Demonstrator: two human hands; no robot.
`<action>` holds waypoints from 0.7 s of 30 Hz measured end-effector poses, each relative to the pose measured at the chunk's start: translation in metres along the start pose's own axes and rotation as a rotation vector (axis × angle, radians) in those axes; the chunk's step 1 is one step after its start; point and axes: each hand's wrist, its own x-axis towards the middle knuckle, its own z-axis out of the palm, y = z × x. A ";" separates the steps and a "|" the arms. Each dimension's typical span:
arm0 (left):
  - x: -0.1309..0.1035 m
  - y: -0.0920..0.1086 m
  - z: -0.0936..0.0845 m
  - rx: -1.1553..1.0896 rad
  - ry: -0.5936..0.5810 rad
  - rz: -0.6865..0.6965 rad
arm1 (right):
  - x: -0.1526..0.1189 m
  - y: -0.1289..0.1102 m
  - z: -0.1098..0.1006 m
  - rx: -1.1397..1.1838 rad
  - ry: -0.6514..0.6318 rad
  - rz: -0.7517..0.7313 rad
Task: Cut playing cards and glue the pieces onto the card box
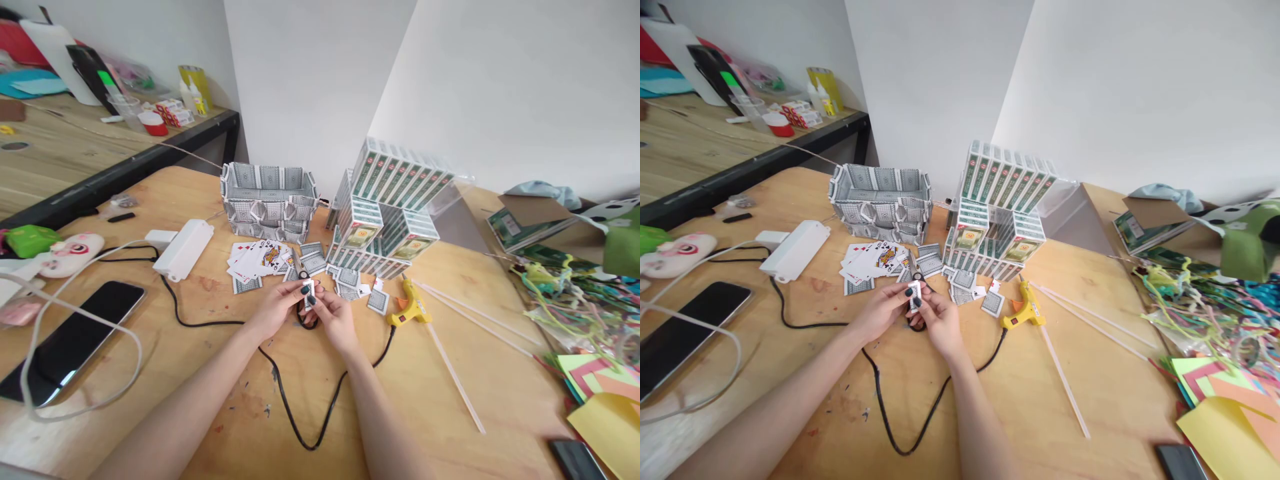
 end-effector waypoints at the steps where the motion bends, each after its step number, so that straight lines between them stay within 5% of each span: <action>1: 0.000 0.000 -0.001 -0.020 -0.010 -0.016 | 0.000 0.000 0.000 -0.008 -0.001 -0.004; 17: 0.001 -0.004 -0.005 0.063 -0.009 -0.030 | -0.003 0.007 0.008 -0.168 0.086 -0.037; 21: 0.001 -0.003 -0.004 0.089 -0.007 0.003 | -0.005 0.010 0.011 -0.375 0.145 -0.131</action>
